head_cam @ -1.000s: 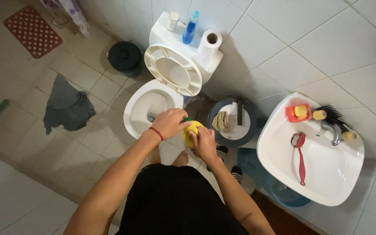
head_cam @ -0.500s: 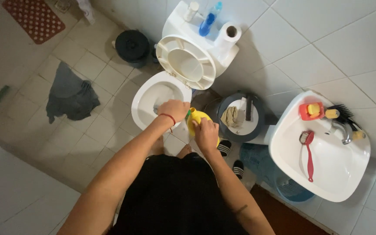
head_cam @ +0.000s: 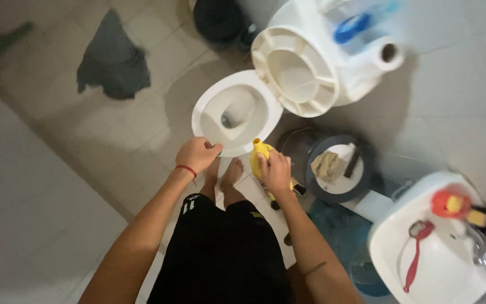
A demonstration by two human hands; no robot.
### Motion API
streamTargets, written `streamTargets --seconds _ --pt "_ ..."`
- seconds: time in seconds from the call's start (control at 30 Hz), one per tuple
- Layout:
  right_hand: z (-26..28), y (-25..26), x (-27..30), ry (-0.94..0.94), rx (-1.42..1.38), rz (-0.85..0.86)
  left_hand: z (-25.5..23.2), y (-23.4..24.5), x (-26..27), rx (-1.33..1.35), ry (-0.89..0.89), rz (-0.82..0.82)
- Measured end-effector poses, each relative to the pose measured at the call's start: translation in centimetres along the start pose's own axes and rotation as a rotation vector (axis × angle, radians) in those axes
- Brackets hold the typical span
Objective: Cleaning a toilet by applying liquid cleaner, scrubbing the bowl with a brush, and wiping the lid and seat with a cloth.
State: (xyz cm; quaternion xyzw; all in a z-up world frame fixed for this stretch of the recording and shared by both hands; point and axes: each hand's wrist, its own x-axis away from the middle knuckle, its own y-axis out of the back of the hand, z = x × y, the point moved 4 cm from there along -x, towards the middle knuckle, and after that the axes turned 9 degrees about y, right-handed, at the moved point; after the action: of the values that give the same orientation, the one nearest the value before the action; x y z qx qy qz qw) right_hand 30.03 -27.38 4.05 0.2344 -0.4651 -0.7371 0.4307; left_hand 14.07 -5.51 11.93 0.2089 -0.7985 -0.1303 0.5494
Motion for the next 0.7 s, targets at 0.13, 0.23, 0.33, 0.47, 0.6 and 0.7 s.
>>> streamTargets --seconds 0.13,0.23,0.33,0.47,0.6,0.7 --pt "-3.0 -6.4 -1.5 0.024 -0.043 0.14 5.6 -2.7 -2.9 0.067 0.179 0.011" --pt "-4.5 -9.9 -2.8 0.138 -0.008 0.116 8.7 -5.3 -5.2 0.041 0.224 0.044" --pt "-6.3 -14.1 -3.2 0.174 -0.036 0.182 11.2 -7.1 -6.9 0.046 0.26 0.057" --pt "-8.2 -18.2 -3.5 0.274 -0.007 0.179 14.6 -10.4 -9.4 0.096 0.256 0.075" --pt "-8.4 -20.3 -5.0 0.315 0.042 0.195 14.8 -11.5 -11.1 0.156 0.264 0.069" --pt "-8.1 -21.6 -5.3 0.351 0.061 0.21 15.2 -12.0 -11.9 0.18 0.277 0.074"
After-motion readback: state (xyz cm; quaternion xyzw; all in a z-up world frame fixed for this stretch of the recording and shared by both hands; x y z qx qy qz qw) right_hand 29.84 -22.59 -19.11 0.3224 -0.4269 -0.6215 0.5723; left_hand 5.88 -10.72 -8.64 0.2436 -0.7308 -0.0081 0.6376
